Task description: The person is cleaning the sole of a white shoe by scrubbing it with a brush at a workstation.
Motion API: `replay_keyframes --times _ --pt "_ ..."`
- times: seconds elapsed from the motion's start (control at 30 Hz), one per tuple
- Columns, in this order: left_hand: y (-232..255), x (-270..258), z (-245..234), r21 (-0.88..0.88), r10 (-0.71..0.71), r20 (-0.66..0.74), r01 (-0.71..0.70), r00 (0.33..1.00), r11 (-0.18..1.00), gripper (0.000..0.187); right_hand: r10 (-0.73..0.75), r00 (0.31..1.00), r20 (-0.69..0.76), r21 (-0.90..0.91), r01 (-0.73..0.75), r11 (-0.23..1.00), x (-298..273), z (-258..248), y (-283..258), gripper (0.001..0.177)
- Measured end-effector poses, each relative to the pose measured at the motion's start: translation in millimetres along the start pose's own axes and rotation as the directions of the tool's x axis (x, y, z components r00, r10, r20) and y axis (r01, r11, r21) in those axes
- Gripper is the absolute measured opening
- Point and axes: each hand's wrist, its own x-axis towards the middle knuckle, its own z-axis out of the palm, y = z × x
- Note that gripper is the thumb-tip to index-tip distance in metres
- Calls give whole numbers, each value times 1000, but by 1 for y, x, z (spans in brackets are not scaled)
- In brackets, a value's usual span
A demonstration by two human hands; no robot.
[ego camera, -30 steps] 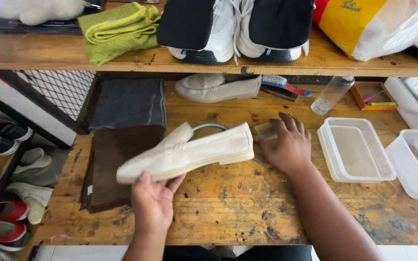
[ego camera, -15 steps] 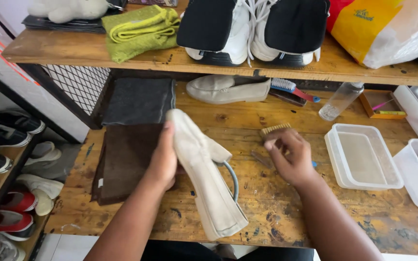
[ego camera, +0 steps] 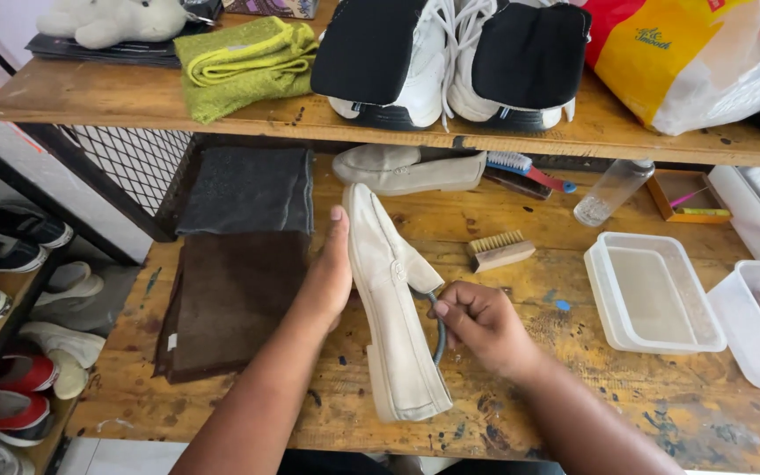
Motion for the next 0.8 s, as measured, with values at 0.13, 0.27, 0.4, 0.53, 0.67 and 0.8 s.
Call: replay_keyframes --times 0.13,0.27,0.4,0.53,0.67,0.8 --pt "-1 -8 4 54 25 8 -25 1000 998 108 38 997 -71 13 -37 999 -2 1 0 22" --pt "-17 -12 6 122 136 165 -157 977 980 99 28 981 -192 64 -16 998 -5 -6 15 22" --pt "-38 -12 5 56 223 285 -249 932 967 89 11 974 -226 91 10 996 -6 -6 21 21" --pt "-41 -7 4 23 241 305 -260 921 965 87 14 978 -208 105 8 994 -2 -3 14 23" --pt "-45 4 2 -7 372 277 -385 886 923 72 18 989 -146 84 -6 996 3 3 2 23" --pt "-62 22 -1 -59 396 209 -392 894 918 65 3 967 -255 33 5 999 1 -7 1 17"
